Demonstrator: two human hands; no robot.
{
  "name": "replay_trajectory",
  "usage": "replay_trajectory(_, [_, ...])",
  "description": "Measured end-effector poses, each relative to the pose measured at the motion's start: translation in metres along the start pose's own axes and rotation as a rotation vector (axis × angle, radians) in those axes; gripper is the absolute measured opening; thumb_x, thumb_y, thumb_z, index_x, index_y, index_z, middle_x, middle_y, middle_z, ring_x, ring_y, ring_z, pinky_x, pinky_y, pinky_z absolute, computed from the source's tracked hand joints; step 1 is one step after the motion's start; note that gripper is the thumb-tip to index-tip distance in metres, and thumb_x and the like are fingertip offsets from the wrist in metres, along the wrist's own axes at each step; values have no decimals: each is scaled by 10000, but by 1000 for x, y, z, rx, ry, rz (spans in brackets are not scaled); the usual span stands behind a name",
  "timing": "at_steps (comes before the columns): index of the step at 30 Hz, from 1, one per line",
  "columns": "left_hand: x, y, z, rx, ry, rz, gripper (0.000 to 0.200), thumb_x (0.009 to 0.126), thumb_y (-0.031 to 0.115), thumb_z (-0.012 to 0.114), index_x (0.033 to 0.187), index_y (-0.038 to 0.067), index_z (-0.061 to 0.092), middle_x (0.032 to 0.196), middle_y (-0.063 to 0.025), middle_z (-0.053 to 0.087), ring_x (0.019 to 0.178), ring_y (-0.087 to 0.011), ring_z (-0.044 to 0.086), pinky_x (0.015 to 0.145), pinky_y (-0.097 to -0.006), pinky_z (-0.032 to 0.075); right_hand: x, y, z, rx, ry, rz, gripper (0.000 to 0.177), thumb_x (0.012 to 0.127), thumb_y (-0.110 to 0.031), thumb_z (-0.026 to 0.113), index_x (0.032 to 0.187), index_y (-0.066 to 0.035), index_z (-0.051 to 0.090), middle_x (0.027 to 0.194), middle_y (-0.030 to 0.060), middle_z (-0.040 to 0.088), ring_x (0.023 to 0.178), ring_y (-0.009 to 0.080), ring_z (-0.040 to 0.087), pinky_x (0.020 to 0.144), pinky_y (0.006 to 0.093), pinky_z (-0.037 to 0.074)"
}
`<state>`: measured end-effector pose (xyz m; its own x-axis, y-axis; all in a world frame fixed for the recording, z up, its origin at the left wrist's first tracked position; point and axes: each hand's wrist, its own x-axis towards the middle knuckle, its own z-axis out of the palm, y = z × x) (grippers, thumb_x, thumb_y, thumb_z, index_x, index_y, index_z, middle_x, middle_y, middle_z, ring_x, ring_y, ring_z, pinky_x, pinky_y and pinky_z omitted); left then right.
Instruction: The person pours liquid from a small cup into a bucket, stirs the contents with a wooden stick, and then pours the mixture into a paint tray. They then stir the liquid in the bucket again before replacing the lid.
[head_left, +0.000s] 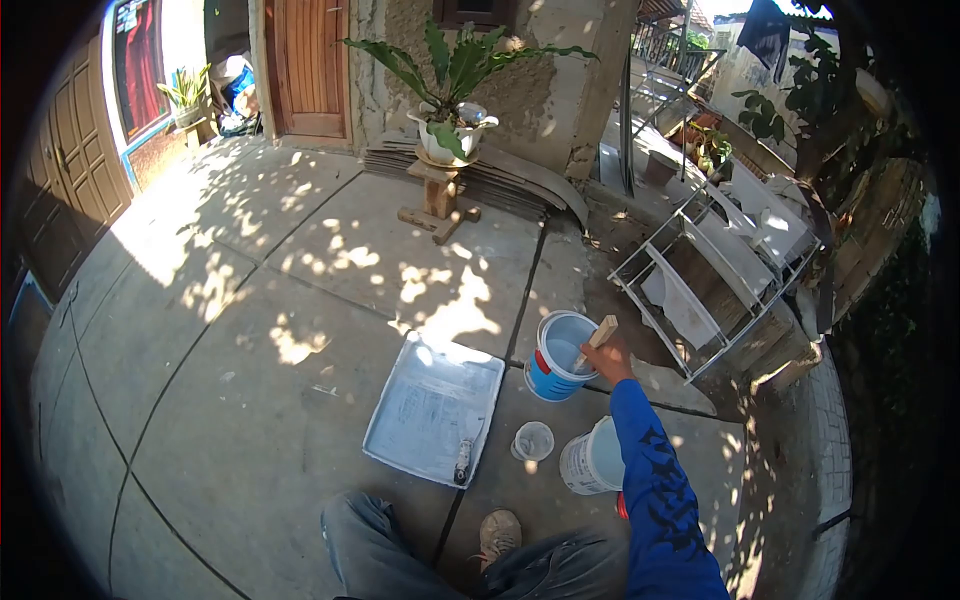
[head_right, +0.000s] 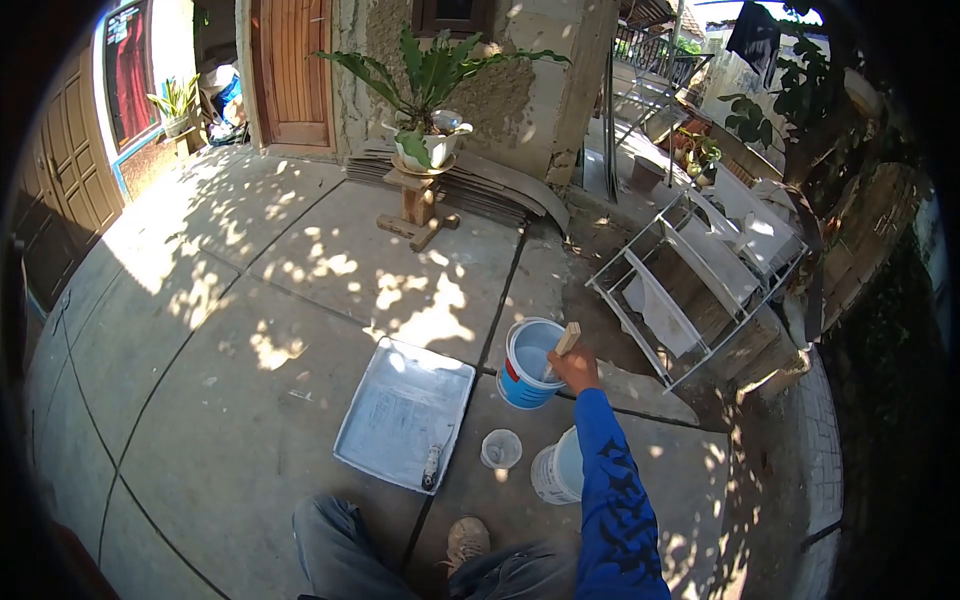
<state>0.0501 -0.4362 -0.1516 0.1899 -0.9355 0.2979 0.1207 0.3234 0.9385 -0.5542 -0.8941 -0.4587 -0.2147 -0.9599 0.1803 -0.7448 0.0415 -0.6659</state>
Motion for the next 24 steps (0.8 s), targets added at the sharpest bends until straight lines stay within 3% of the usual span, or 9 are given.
replay_trajectory(5, [15, -1, 1, 5, -40, 2, 928, 913, 652, 501, 1459, -71, 301, 1023, -274, 676, 693, -184, 575, 676, -288, 436, -5, -12, -9, -27, 25, -39, 380, 749, -326, 686, 814, 49, 687, 697, 189, 690, 637, 304, 702, 658, 401, 570])
replay_trajectory(15, [63, 15, 34, 69, -202, -110, 967, 903, 658, 521, 1482, -74, 266, 991, -278, 684, 602, -150, 583, 607, -254, 444, -2, -55, -15, 104, -177, 146, 397, 764, -263, 689, 905, 107, 654, 692, 194, 683, 525, 236, 676, 522, 348, 555])
replay_trajectory(17, [49, -52, 8, 174, -155, -272, 1120, 879, 797, 308, 1509, -99, 76, 988, -337, 667, 452, -120, 495, 494, -219, 414, 3, -57, -11, 132, -172, 165, 406, 769, -265, 690, 908, 114, 650, 703, 195, 686, 522, 225, 675, 509, 334, 551])
replay_trajectory(19, [42, -113, 15, 161, -127, -596, 1049, 896, 785, 277, 1493, -76, 231, 985, -328, 674, 329, -50, 314, 337, -173, 228, 9, -45, 0, 181, -153, 168, 411, 775, -270, 699, 906, 116, 648, 734, 198, 692, 512, 213, 671, 496, 316, 546])
replay_trajectory(22, [5, -212, 14, 241, -192, -910, 763, 998, 621, 303, 1440, 10, 421, 933, -215, 721, 360, -24, 313, 344, -178, 212, 8, -41, 0, 256, -60, 133, 356, 779, -277, 714, 919, 46, 670, 761, 161, 704, 590, 222, 688, 564, 340, 552])
replay_trajectory(24, [-54, -290, -13, 204, -269, -1037, 632, 1032, 520, 333, 1256, -8, 599, 898, -173, 729, 364, -46, 347, 361, -221, 290, 10, -39, -2, 317, -27, 61, 332, 778, -278, 718, 918, 21, 677, 773, 154, 706, 625, 250, 693, 606, 360, 557])
